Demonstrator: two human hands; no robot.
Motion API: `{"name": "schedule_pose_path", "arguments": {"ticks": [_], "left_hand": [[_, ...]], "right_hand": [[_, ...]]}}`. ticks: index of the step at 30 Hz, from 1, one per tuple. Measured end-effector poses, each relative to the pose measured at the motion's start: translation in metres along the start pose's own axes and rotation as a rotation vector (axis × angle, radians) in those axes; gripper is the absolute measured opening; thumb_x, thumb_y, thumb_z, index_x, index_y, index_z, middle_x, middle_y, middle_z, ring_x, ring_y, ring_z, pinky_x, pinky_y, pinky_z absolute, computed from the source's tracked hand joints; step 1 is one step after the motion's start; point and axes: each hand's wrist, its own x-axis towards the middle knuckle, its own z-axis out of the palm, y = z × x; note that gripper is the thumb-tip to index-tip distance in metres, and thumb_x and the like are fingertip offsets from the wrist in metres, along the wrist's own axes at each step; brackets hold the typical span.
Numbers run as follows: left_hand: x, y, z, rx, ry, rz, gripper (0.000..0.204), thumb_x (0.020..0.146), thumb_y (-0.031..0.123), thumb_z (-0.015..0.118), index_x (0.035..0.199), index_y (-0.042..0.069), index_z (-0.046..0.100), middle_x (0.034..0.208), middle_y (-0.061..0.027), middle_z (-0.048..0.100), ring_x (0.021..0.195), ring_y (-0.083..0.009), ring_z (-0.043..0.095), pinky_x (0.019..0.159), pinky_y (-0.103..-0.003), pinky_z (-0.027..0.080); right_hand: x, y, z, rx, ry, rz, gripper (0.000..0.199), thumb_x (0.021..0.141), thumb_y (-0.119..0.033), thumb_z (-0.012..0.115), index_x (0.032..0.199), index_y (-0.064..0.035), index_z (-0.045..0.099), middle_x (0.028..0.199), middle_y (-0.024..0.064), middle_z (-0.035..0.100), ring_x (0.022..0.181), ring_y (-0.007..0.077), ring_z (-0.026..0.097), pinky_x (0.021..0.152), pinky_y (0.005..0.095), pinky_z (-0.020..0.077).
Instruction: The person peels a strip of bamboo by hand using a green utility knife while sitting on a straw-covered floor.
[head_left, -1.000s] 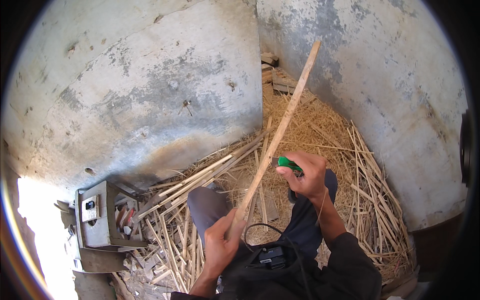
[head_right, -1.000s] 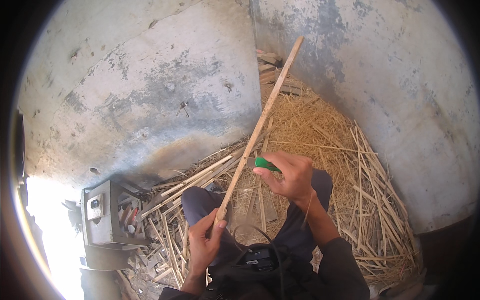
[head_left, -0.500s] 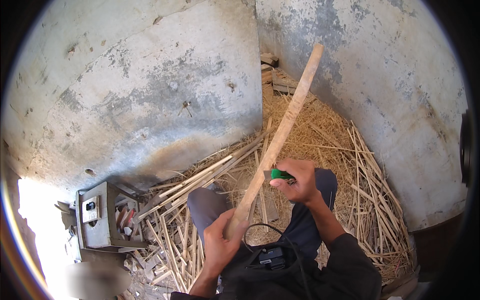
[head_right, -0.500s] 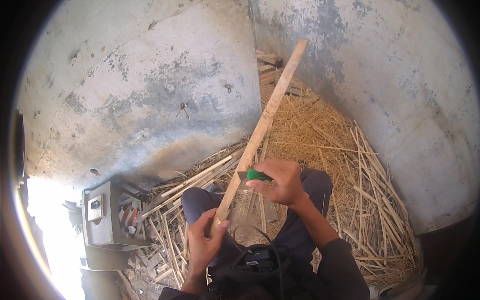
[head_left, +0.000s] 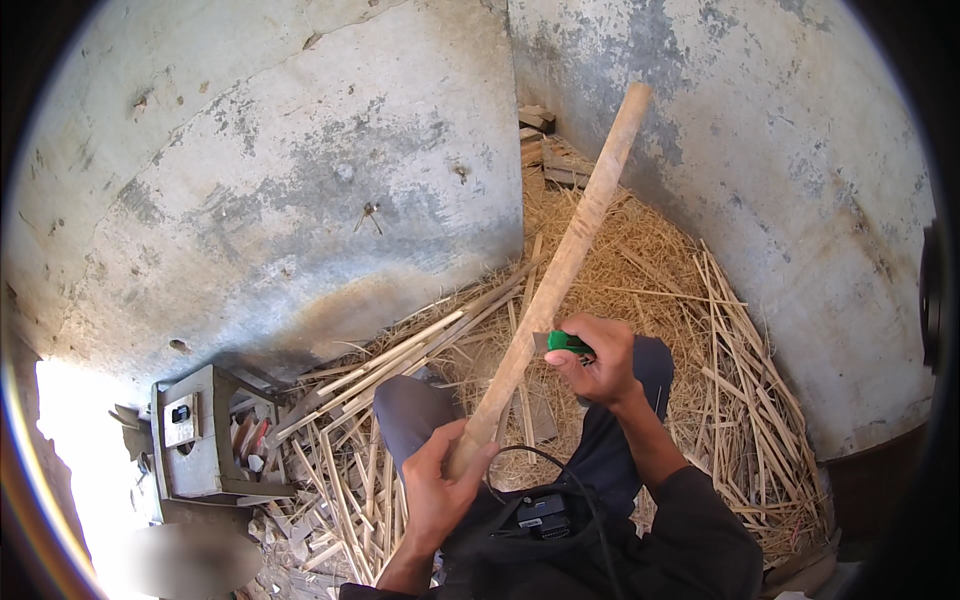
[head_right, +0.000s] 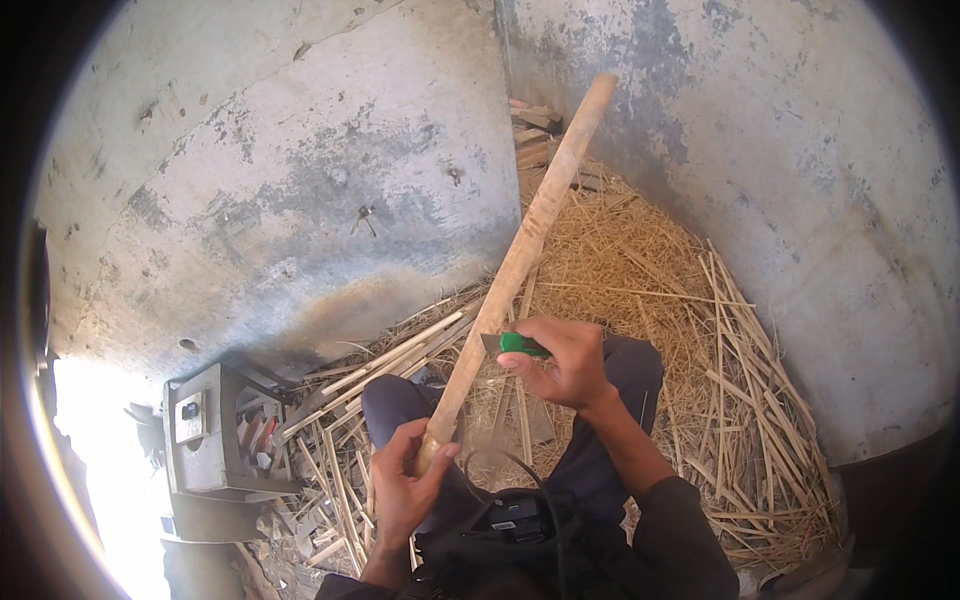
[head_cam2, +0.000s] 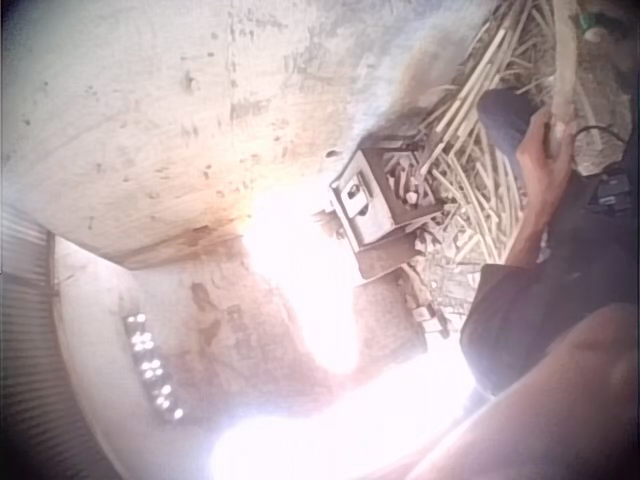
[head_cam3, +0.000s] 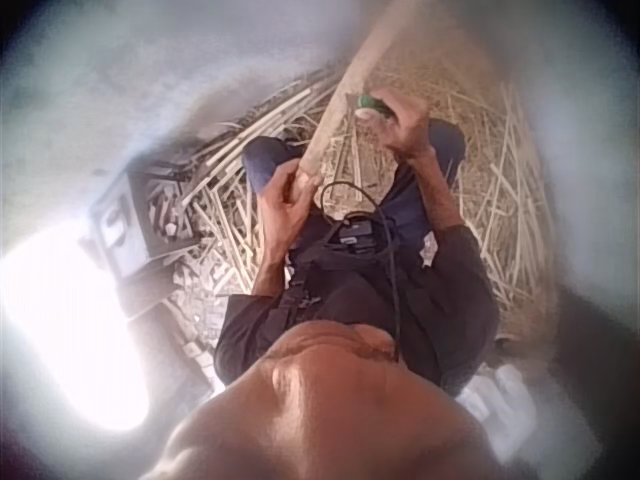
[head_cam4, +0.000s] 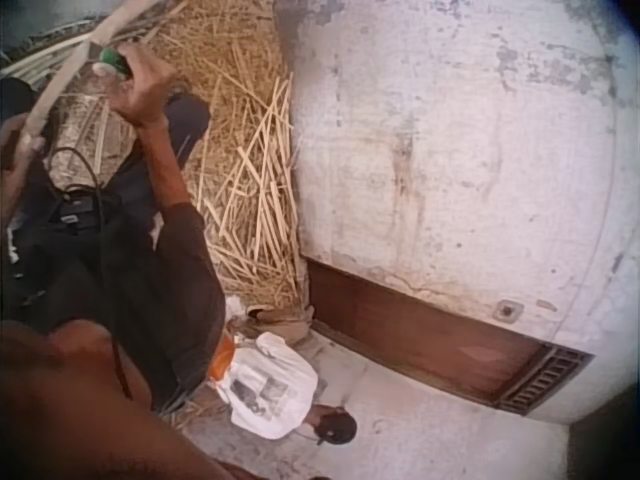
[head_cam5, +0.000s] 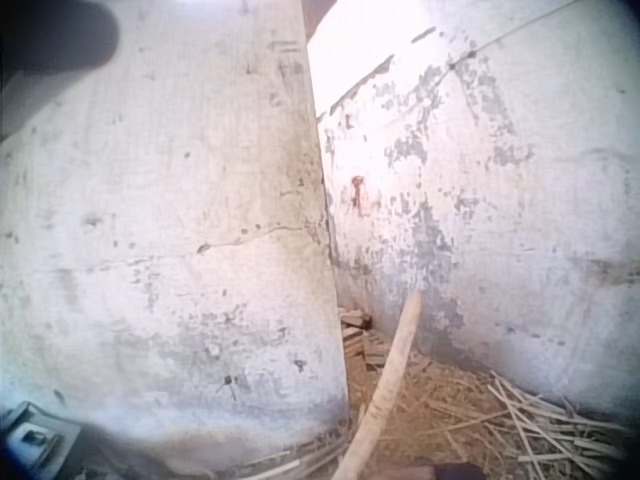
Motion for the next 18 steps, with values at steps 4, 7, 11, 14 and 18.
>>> {"name": "schedule_pose_path", "arguments": {"ticks": [4, 7, 11, 14, 18], "left_hand": [[-0.001, -0.001, 0.000, -0.019, -0.010, -0.025, 0.033, 0.094, 0.006, 0.083, 0.122, -0.004, 0.069, 0.099, -0.0108, 0.079, 0.091, -0.0102, 0.073, 0.078, -0.026, 0.057], [-0.002, -0.005, 0.000, -0.065, 0.036, 0.008, 0.037, 0.092, 0.016, 0.088, 0.120, -0.002, 0.072, 0.090, -0.0122, 0.078, 0.079, -0.0112, 0.071, 0.071, -0.029, 0.057], [-0.002, -0.001, -0.003, -0.053, -0.032, -0.017, 0.032, 0.095, 0.007, 0.083, 0.122, -0.004, 0.069, 0.094, -0.0082, 0.079, 0.086, -0.0077, 0.070, 0.074, -0.024, 0.054], [-0.001, -0.001, -0.004, -0.098, -0.048, -0.021, 0.031, 0.095, 0.008, 0.082, 0.121, -0.004, 0.070, 0.094, -0.0073, 0.078, 0.084, -0.0070, 0.069, 0.073, -0.024, 0.053], [-0.001, -0.013, -0.009, -0.130, -0.139, -0.073, 0.033, 0.096, 0.013, 0.084, 0.123, -0.001, 0.071, 0.090, -0.0056, 0.077, 0.080, -0.0056, 0.065, 0.070, -0.024, 0.052]], "right_hand": [[0.001, 0.000, -0.001, -0.054, 0.033, -0.048, 0.034, 0.094, -0.035, 0.083, 0.094, -0.0016, 0.075, 0.078, 0.0100, 0.074, 0.064, 0.0228, 0.074, 0.058, 0.0317, 0.0567], [0.003, -0.001, -0.004, -0.087, 0.069, -0.029, 0.033, 0.093, -0.035, 0.083, 0.092, -0.0027, 0.076, 0.077, 0.0090, 0.074, 0.063, 0.0227, 0.074, 0.058, 0.0319, 0.0564], [0.002, 0.002, -0.004, -0.115, 0.105, -0.043, 0.031, 0.092, -0.034, 0.084, 0.089, -0.0043, 0.076, 0.075, 0.0079, 0.074, 0.062, 0.0222, 0.074, 0.056, 0.0318, 0.0553], [0.004, 0.002, -0.003, -0.159, 0.128, -0.078, 0.030, 0.091, -0.034, 0.084, 0.089, -0.0053, 0.076, 0.075, 0.0070, 0.074, 0.062, 0.0214, 0.073, 0.056, 0.0311, 0.0544], [0.003, 0.001, -0.005, -0.188, 0.122, -0.083, 0.031, 0.091, -0.035, 0.085, 0.089, -0.0060, 0.076, 0.074, 0.0057, 0.073, 0.061, 0.0208, 0.072, 0.055, 0.0311, 0.0534]]}}
